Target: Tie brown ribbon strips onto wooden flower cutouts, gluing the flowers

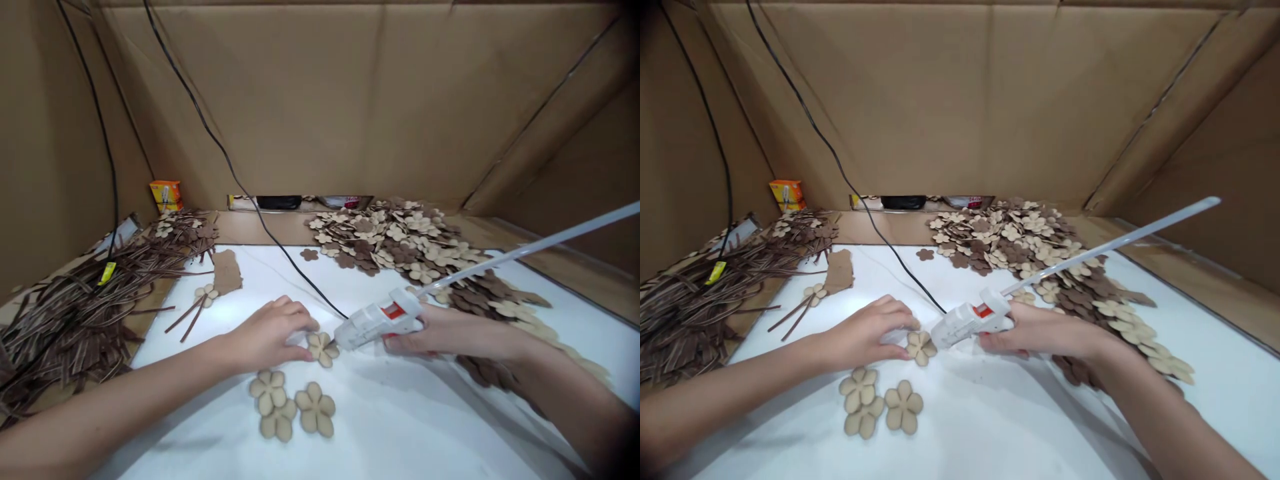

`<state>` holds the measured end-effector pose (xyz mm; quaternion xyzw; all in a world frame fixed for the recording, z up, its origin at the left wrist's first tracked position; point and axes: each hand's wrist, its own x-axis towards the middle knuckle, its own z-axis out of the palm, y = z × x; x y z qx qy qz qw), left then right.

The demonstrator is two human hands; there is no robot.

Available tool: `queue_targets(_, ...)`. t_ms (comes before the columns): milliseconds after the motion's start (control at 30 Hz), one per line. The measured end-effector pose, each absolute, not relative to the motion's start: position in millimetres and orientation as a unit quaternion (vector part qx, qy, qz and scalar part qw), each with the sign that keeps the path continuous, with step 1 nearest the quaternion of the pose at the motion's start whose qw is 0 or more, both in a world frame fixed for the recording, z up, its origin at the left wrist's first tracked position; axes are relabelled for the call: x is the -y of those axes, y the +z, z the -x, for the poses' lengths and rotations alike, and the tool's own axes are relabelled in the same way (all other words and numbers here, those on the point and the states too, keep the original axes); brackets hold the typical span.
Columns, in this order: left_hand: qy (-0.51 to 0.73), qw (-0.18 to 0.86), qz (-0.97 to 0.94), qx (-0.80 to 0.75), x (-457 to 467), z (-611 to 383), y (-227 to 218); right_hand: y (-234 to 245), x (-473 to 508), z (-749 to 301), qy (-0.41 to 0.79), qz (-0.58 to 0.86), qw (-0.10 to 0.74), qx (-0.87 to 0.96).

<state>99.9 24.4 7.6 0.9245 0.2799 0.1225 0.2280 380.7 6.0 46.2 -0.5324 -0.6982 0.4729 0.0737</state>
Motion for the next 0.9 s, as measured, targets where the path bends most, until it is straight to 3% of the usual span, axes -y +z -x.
queue_targets(333, 0.147, 0.248, -0.914, -0.285, -29, -100, -2, 51, -8, -376, 0.528, 0.654, 0.014, 0.542)
queue_targets(900, 0.141, 0.217, -0.918, -0.301, -29, -102, -8, 68, -3, -374, 0.574, 0.632, 0.029, 0.52)
